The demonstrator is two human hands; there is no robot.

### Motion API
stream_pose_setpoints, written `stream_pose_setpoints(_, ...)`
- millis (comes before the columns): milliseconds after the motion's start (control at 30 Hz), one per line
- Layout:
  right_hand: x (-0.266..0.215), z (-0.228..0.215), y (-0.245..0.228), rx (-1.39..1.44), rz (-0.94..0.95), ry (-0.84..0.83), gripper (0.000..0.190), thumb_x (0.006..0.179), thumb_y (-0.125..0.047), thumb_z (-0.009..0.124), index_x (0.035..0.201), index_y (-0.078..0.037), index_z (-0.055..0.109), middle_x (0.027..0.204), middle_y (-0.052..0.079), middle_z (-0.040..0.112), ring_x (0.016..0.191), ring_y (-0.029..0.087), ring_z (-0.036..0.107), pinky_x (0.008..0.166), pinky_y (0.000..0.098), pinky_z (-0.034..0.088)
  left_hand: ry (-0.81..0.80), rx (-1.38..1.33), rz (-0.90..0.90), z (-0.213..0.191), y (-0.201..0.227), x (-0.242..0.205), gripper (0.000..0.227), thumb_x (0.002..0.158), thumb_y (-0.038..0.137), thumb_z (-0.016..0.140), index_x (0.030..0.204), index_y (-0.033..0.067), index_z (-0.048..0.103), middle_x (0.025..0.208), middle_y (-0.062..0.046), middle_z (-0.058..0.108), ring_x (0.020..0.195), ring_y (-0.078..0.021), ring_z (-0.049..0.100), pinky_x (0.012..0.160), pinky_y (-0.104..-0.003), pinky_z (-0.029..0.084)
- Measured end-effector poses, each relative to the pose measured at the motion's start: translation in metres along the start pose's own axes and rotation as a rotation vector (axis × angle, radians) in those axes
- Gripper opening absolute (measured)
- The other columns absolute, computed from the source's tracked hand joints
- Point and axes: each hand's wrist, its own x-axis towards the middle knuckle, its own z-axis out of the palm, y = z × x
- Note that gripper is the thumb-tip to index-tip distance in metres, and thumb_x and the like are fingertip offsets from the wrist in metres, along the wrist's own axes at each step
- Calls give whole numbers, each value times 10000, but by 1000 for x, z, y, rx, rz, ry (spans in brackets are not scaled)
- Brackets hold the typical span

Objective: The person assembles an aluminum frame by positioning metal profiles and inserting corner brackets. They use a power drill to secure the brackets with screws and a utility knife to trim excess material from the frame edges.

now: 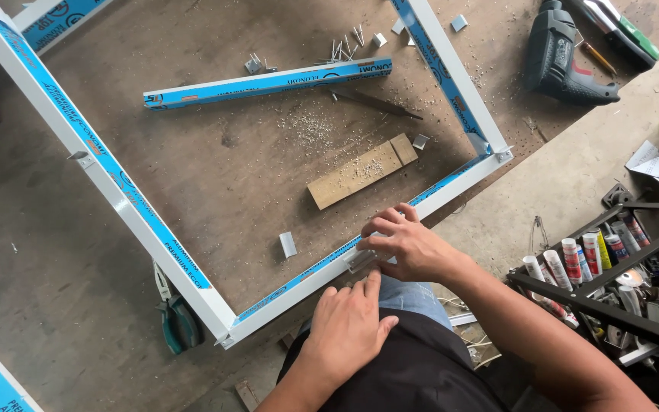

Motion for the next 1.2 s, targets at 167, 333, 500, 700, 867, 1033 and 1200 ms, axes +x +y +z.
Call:
stream_pose_setpoints(167, 1, 1, 2, -43, -32, -11, 350, 823, -172, 748, 1161, -234, 683, 1160, -3, 635, 1076, 272, 563, 1000, 529, 325, -50, 32, -6, 4, -3, 6, 768, 955, 543, 679, 1442, 10, 419, 999, -135, 713, 833, -335, 701, 752, -466, 463)
stream_pose_setpoints(333, -1, 3, 7, -69, 21, 3, 190, 925, -337, 735, 1069, -226, 681, 1102, -10, 640, 1022, 264, 566, 972, 489, 340, -52, 43, -53, 21, -13, 18, 785, 931, 507, 708, 1452, 12, 393, 876, -102, 729, 736, -346, 722, 709, -480, 471)
stream_pose_setpoints(500, -3, 4, 16, -5, 59, 11, 209, 918, -338, 750, 1090, -232, 694, 1085, -17, 660, 1010, 239, 584, 963, 454, 347, -53, 79, -57, 14, -8, 22, 832, 934, 527, 698, 1504, 17, 374, 860, -82, 731, 717, -322, 728, 702, -458, 476)
stream_pose_setpoints(700, -4, 3, 19, 24, 68, 12, 213, 915, -302, 764, 1104, -225, 702, 1078, -9, 675, 974, 224, 603, 941, 432, 351, -55, 90, -66, 7, 1, 22, 919, 957, 561, 651, 1588, 17, 265, 846, -59, 698, 667, -278, 711, 657, -432, 481)
stream_pose_setpoints(867, -2, 2, 17, 21, 47, 5, 217, 908, -319, 782, 1093, -238, 700, 1074, -31, 681, 990, 215, 614, 954, 449, 345, -30, 125, -93, 13, 0, 25, 927, 934, 587, 672, 1565, 15, 307, 801, -48, 711, 631, -271, 718, 621, -420, 460)
stream_pose_setpoints(1033, -1, 6, 16, 34, 51, -22, 234, 888, -281, 798, 1096, -246, 695, 1104, -32, 678, 1004, 206, 612, 967, 440, 345, 0, 125, -100, 22, 0, 27, 861, 917, 566, 694, 1521, 33, 388, 784, -53, 723, 624, -275, 718, 657, -411, 469)
stream_pose_setpoints(1200, 1, 7, 15, 40, 53, -14, 206, 905, -277, 784, 1084, -242, 689, 1102, -44, 682, 1015, 206, 613, 979, 441, 352, -4, 137, -137, 31, -6, 28, 884, 912, 610, 688, 1502, 17, 402, 756, -25, 723, 636, -263, 729, 647, -399, 469)
